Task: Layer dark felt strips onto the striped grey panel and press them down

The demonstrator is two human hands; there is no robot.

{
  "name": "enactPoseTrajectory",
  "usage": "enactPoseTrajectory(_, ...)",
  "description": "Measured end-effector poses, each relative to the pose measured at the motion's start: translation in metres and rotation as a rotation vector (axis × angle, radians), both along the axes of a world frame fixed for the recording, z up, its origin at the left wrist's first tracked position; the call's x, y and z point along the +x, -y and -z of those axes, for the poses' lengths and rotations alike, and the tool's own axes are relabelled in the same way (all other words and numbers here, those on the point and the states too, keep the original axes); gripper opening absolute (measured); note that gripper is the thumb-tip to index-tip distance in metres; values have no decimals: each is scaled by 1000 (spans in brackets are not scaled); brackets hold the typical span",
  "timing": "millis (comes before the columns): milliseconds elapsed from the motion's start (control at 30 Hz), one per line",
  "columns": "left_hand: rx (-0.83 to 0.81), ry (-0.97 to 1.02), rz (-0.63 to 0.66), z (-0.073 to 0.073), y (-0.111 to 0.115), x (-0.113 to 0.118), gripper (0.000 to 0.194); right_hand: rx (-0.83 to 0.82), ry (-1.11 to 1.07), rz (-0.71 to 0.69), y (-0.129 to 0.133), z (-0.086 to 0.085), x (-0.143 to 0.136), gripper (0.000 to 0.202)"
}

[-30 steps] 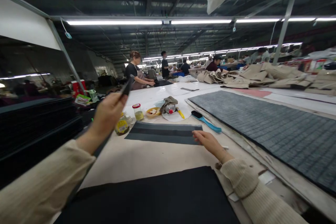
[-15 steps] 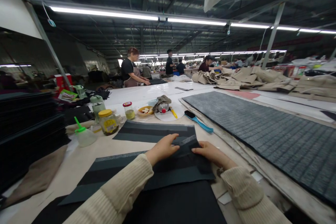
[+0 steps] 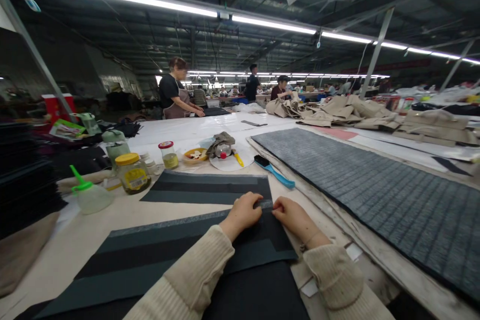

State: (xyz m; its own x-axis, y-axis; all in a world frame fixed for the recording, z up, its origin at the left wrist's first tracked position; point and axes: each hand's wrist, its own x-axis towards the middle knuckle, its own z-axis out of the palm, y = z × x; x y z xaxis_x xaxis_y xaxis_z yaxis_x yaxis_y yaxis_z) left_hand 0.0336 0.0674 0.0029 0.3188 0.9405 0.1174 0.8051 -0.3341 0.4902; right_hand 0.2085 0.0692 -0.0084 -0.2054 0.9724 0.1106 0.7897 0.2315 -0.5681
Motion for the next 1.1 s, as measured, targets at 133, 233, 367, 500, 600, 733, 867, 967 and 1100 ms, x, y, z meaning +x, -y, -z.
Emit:
enactPoseTrajectory(133, 146, 24, 34, 7, -1, 7, 25, -19, 25, 49, 1, 0, -1, 9)
enactPoseTrajectory(233, 184, 45, 65, 11, -2, 9, 24, -21, 16, 53, 1, 0, -1, 11)
enactPoseTrajectory(367, 231, 52, 128, 12, -2, 8, 24, -20, 10, 60, -1, 3, 0, 12)
enactPoseTrajectory(500, 267, -29, 193, 11, 0, 6, 28, -23, -7, 55, -2, 5, 1, 13)
enactPoseTrajectory(600, 294, -109, 237, 9, 2, 5, 29, -23, -20, 62, -1, 5, 1, 13)
enactPoseTrajectory(733, 308, -203, 288, 5, 5, 5, 29, 21, 4, 65, 1, 3, -1, 16)
enactPoseTrajectory(867, 341, -278, 313, 1, 7, 6, 27, 133, -36, 3, 6, -2, -5, 23)
enactPoseTrajectory(967, 357, -313, 315, -1, 8, 7, 23, 210, -72, -63, 11, -7, -10, 26)
enactPoseTrajectory(1100, 338, -330, 315, -1, 9, 8, 22, 207, -55, -100, 15, -8, -15, 28)
